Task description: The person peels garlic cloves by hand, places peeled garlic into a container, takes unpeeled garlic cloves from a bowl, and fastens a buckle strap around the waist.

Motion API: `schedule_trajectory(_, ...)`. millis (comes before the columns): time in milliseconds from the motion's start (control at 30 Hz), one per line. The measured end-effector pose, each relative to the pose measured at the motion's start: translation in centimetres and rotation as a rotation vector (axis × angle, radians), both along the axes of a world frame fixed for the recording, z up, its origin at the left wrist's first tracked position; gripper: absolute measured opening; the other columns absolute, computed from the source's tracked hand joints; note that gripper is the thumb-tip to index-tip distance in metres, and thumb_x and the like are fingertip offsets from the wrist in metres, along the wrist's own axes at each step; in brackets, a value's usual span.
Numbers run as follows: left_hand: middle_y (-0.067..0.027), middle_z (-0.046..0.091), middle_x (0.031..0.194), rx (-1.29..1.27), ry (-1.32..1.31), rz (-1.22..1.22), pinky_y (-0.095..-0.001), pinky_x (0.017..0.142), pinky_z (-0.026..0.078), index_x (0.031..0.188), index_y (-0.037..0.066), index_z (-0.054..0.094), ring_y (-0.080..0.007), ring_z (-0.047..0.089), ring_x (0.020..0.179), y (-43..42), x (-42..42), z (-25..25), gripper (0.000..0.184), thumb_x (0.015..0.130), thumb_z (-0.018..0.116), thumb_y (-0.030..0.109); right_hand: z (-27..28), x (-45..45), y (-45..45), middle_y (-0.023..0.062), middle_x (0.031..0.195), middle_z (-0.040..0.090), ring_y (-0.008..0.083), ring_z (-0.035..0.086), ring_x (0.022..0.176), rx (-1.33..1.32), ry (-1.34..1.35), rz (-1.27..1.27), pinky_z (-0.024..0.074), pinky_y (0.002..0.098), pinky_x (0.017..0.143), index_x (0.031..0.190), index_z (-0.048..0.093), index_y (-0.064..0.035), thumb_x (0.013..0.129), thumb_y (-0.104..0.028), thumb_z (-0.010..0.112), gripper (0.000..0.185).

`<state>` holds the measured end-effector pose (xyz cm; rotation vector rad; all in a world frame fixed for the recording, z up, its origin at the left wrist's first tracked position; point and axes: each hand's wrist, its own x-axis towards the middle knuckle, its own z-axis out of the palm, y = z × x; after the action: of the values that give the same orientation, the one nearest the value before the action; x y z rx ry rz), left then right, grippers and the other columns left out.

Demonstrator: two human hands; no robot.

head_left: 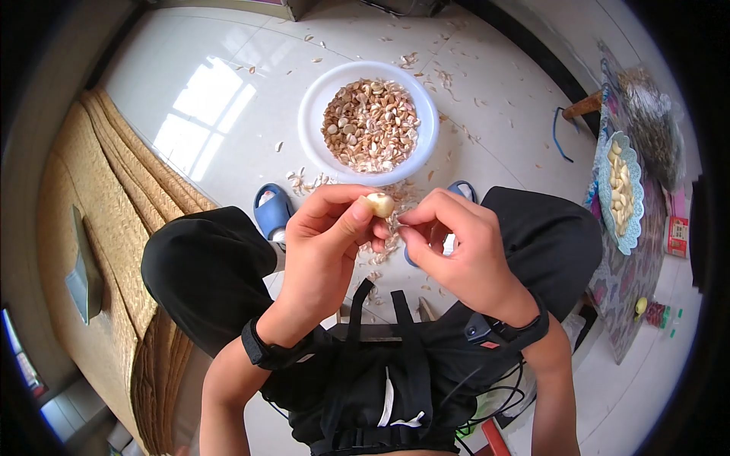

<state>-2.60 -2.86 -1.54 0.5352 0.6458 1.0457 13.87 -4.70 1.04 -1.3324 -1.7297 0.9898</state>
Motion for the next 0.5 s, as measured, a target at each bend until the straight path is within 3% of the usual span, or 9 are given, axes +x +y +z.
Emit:
schedule_trajectory(100,-0.0108,0.06,0.09,0.041,0.131,-0.025,-0.0269,0.065,0.047,0.1,-0.002,0.054,-0.015,0.057,0.074,-0.1,-0.1,0.1,0.018,0.085,0.053,0.008,-0.7,-0.4,-0.1,0.0083,0.073,0.056,0.0147,0.056,0.061,0.042,0.183,-0.134,0.0452,0.0248,0.053,0.093,0.055,-0.0001,0.075,0.005,0.053,0.018)
schedule_trajectory(200,-0.0113,0.06,0.091,0.085,0.138,-0.042,-0.0282,0.068,0.048,0.101,-0.003,0.054,-0.0154,0.058,0.075,-0.2,0.0,0.1,0.019,0.086,0.052,0.009,-0.3,0.0,-0.3,0.0098,0.082,0.057,0.0152,0.058,0.066,-0.154,0.363,-0.123,0.046,0.025,0.055,0.098,0.055,-0.0003,0.076,0.004,0.052,0.022)
schedule_trajectory(300,-0.0111,0.059,0.09,0.086,0.089,-0.037,-0.0293,0.069,0.049,0.101,-0.003,0.054,-0.016,0.058,0.076,-0.2,0.0,0.2,0.019,0.087,0.051,0.01,-0.6,0.1,0.2,0.0094,0.086,0.057,0.0141,0.057,0.067,0.076,0.148,-0.015,0.046,0.0243,0.055,0.097,0.055,0.0004,0.077,0.003,0.052,0.02)
schedule_trajectory(400,-0.0103,0.058,0.088,0.073,0.108,-0.037,-0.0295,0.067,0.048,0.1,-0.003,0.053,-0.0165,0.057,0.076,-0.1,-0.1,0.3,0.018,0.087,0.05,0.009,0.3,0.3,0.3,0.008,0.084,0.056,0.0133,0.056,0.065,0.007,0.053,0.038,0.0453,0.0232,0.055,0.094,0.056,0.0006,0.076,0.003,0.054,0.018)
schedule_trajectory(500,-0.01,0.056,0.088,0.073,0.033,-0.081,-0.0296,0.066,0.048,0.101,-0.004,0.053,-0.0166,0.057,0.075,0.0,-0.2,0.4,0.019,0.087,0.049,0.008,0.1,0.4,0.3,0.0068,0.084,0.056,0.011,0.055,0.065,0.045,0.158,-0.074,0.0444,0.0217,0.054,0.091,0.057,0.0009,0.078,0.0,0.055,0.013)
